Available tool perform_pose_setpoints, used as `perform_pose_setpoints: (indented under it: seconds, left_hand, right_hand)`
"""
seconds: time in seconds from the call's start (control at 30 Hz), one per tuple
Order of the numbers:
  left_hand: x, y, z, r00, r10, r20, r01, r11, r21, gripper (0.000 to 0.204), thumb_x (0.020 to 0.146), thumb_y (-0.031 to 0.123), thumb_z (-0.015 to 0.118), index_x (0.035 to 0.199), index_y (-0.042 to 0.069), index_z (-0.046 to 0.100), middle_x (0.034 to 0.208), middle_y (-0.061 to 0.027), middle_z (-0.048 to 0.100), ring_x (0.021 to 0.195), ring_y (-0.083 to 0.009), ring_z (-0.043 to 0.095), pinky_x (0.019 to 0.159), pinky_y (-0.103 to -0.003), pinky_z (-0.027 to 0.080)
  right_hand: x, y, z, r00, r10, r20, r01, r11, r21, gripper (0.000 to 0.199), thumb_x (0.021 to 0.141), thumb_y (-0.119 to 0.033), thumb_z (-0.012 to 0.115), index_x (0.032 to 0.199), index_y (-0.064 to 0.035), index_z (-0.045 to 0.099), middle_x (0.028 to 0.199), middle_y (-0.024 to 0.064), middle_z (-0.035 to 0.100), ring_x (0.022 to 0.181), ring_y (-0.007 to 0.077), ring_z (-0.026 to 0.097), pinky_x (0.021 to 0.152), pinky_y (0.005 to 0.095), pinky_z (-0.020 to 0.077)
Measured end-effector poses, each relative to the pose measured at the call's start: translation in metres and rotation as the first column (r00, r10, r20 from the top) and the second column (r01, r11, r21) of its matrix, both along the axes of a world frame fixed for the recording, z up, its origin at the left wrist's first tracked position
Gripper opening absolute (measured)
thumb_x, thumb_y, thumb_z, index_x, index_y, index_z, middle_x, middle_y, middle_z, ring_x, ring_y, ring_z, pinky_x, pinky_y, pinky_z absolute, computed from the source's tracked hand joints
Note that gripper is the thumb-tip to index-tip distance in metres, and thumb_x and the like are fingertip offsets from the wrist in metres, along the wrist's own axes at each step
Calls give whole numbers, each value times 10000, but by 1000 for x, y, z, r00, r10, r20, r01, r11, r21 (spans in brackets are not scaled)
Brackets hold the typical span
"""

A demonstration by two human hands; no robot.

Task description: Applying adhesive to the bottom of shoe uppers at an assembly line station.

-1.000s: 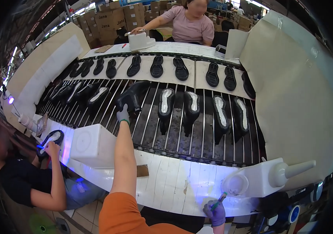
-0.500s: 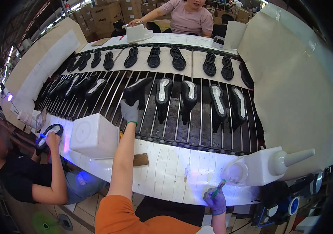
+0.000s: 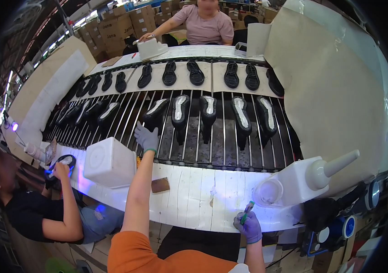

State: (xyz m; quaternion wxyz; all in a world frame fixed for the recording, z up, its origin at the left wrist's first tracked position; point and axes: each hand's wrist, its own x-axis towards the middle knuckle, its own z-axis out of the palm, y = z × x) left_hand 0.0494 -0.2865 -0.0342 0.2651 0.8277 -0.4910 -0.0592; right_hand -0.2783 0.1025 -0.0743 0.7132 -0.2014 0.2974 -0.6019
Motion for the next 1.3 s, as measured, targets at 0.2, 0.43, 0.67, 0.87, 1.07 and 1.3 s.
perform_pose_setpoints:
  seconds: [0.2,0.43,0.67,0.87,1.07,1.3]
  left_hand:
    - [-74,21,29,750,-656,84,485,459,-744,470,865,136,653,1280,-16,494,1184,-176,570,1109,-287,550,953,-370,438]
    - [-162,-63,-6,514,-647,-563,341,756,-558,595,899,330,637,1337,-21,437,1173,-187,603,1113,-245,576,968,-338,431]
    - [-160,-167,-60,185,-390,-902,410,865,-290,739,781,424,723,1271,-82,497,1122,-179,631,1003,-227,627,847,-314,496]
    - [-181,-149,-47,122,-468,-875,579,750,-320,537,795,355,741,1139,-45,639,1014,-81,691,815,-163,658,741,-277,515]
    - [-195,-95,-26,305,-513,-802,748,651,-132,790,763,694,581,1103,-13,678,1004,-143,703,931,-261,663,848,-336,484]
    - [-186,-27,-2,342,-563,-752,689,694,-207,873,734,700,609,1096,-93,646,1050,-212,677,981,-309,656,886,-358,481]
  right_hand:
    - [-2,4,2,1000,-10,-30,11,1000,25,276,813,-249,704,868,17,653,659,82,568,517,173,485,479,292,330]
    - [1,1,6,1000,-2,3,2,998,58,254,813,-240,693,867,4,645,560,64,506,465,156,443,440,283,289]
    - [-3,-3,0,994,73,78,-81,991,107,184,805,-138,662,866,31,622,743,130,609,501,188,486,473,281,371]
    - [6,-8,31,997,63,-52,-56,991,126,403,872,-370,656,691,-54,483,548,34,452,415,104,322,374,255,215]
    - [12,-1,34,972,78,-224,-53,992,118,381,915,-338,533,651,-75,456,498,14,408,381,107,296,353,265,193]
    - [-8,4,-20,999,-29,30,29,1000,-3,171,889,-220,631,972,-74,604,682,95,565,414,153,399,418,276,321]
